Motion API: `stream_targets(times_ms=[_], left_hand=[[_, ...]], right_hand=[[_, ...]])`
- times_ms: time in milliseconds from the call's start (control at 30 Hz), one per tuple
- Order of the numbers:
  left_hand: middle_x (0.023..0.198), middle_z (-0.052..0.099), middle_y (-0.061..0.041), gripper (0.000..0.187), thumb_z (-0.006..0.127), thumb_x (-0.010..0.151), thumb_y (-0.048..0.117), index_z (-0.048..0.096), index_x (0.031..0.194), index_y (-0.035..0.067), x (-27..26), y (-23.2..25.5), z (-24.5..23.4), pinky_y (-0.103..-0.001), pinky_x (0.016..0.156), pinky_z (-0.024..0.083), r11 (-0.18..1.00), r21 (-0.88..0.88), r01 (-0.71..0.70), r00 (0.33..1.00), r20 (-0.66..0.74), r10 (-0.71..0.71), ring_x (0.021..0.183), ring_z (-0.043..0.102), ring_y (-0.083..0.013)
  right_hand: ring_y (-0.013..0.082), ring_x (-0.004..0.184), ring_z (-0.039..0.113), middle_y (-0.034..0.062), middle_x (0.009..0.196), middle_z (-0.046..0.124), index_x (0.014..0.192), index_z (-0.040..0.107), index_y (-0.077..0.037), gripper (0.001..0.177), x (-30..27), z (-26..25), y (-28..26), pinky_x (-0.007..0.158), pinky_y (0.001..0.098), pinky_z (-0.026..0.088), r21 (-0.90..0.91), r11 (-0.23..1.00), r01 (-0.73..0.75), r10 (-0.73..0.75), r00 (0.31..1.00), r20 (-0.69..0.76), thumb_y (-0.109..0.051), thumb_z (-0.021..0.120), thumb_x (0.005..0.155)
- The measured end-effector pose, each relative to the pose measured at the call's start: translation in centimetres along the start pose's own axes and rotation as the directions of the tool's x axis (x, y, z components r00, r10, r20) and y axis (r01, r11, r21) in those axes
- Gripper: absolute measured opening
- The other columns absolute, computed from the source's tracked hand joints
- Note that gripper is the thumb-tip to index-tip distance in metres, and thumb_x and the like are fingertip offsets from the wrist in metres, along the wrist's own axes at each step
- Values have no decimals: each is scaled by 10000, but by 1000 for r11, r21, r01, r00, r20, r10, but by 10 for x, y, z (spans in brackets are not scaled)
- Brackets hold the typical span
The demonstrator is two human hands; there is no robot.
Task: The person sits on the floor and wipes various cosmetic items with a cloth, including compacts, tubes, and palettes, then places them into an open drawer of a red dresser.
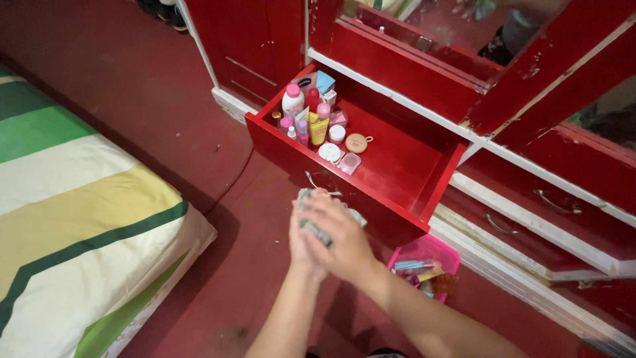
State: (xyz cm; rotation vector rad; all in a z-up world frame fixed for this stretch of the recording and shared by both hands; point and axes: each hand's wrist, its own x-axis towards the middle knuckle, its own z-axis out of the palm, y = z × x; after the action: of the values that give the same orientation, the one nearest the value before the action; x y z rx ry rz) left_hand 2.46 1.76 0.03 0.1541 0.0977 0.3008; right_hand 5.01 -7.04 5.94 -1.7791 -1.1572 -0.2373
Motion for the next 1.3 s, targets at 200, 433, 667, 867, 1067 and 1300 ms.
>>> stream_targets(times_ms=[200, 433, 667, 867, 1067, 1300], left_hand=[[1382, 609, -123, 468, 288, 1023, 514, 532, 1328, 257, 9, 19, 16, -520, 1003, 486, 995, 88, -41, 958, -279, 64, 1276, 566, -395], [1343, 616, -150, 464, 270, 1046, 492, 510, 1321, 205, 5, 19, 33, -562, 999, 493, 997, 72, 6, 973, -232, 11, 1238, 589, -414], [1402, 611, -148, 442, 334, 1081, 463, 530, 1345, 169, 6, 25, 31, -486, 1015, 501, 996, 61, 64, 997, -58, -60, 1255, 595, -334], [1205, 606, 6, 421, 459, 973, 436, 479, 1348, 247, 11, 31, 25, -443, 790, 550, 962, 269, 47, 949, -314, 42, 1043, 640, -247], [1111, 584, 0, 489, 657, 976, 254, 428, 1393, 141, 23, 30, 21, -293, 660, 496, 743, 662, -100, 919, -225, 324, 898, 568, -118], [1203, 647, -48, 574, 527, 991, 256, 286, 1505, 171, -1, 44, 37, -290, 800, 573, 857, 506, -103, 940, -232, 250, 996, 654, -125]], right_hand=[[327, 1346, 602, 105, 1292, 681, 1130, 740, -82, 298, -18, -9, 4, 1137, 465, 482, 68, 992, 106, -113, 988, 104, -89, 788, 837], [326, 1331, 605, 93, 1283, 687, 1111, 738, -85, 341, -20, -24, 35, 1114, 472, 498, 29, 983, 183, -184, 980, 74, -68, 806, 777], [277, 1163, 669, 109, 1226, 695, 1142, 740, -67, 270, -15, -28, 64, 1023, 378, 554, -94, 996, -3, 2, 1000, -17, -35, 735, 874], [169, 924, 735, 92, 962, 769, 1033, 772, -58, 209, -10, -44, 93, 851, 312, 574, 67, 930, -361, 366, 922, -127, -15, 603, 917], [110, 783, 705, 44, 819, 725, 1190, 731, -79, 302, -5, -44, 75, 727, 284, 571, 245, 677, -694, 620, 717, 319, -189, 692, 912], [88, 916, 699, 43, 1028, 772, 1207, 727, -15, 351, 8, -26, 47, 812, 251, 570, 374, 612, -696, 580, 717, 386, -247, 681, 948]])
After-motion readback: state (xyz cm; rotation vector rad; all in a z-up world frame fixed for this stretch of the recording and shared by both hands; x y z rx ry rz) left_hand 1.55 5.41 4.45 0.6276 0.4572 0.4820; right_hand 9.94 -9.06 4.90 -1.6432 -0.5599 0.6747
